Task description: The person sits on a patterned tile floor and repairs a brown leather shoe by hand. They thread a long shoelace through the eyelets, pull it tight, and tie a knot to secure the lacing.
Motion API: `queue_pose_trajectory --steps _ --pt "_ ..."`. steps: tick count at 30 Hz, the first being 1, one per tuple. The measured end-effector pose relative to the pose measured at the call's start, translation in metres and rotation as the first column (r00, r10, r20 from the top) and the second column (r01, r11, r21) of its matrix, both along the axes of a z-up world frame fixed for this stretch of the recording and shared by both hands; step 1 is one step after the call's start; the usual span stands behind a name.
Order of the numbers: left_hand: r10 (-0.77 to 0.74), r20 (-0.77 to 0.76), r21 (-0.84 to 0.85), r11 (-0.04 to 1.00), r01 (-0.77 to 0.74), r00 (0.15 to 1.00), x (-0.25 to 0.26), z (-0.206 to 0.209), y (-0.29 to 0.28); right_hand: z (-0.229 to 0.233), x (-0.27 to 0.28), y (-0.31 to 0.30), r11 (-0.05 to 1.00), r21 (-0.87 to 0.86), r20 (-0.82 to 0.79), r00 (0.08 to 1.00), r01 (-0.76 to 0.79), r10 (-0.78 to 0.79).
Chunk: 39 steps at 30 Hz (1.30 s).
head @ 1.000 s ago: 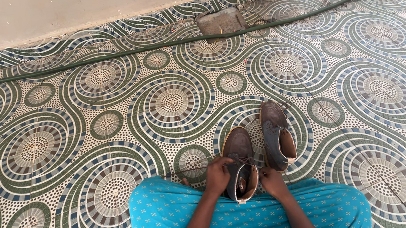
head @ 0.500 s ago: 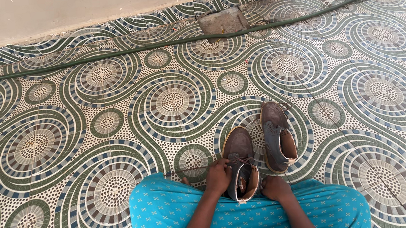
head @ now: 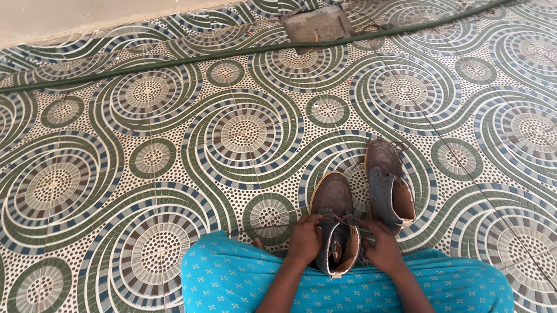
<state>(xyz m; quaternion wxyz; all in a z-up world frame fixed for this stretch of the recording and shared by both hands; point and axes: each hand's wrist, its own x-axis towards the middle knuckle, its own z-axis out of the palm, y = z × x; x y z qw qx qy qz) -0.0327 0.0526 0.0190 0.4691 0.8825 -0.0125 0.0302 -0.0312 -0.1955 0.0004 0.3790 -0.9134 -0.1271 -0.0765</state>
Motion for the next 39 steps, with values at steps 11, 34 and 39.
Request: queue_pose_trajectory --steps 11,34,39 --pt "-0.100 0.041 0.007 0.995 0.100 0.994 0.001 0.000 -0.002 -0.043 0.009 -0.007 0.971 0.236 -0.352 0.934 0.034 0.053" --pt "-0.098 0.094 -0.039 0.994 0.102 0.991 0.008 -0.025 -0.003 -0.018 0.002 0.004 0.992 0.122 -0.205 0.978 -0.018 0.043" --pt "-0.092 0.090 0.115 0.990 0.082 0.992 0.001 -0.025 -0.003 -0.017 0.001 0.000 0.999 0.028 -0.214 0.976 -0.035 0.041"
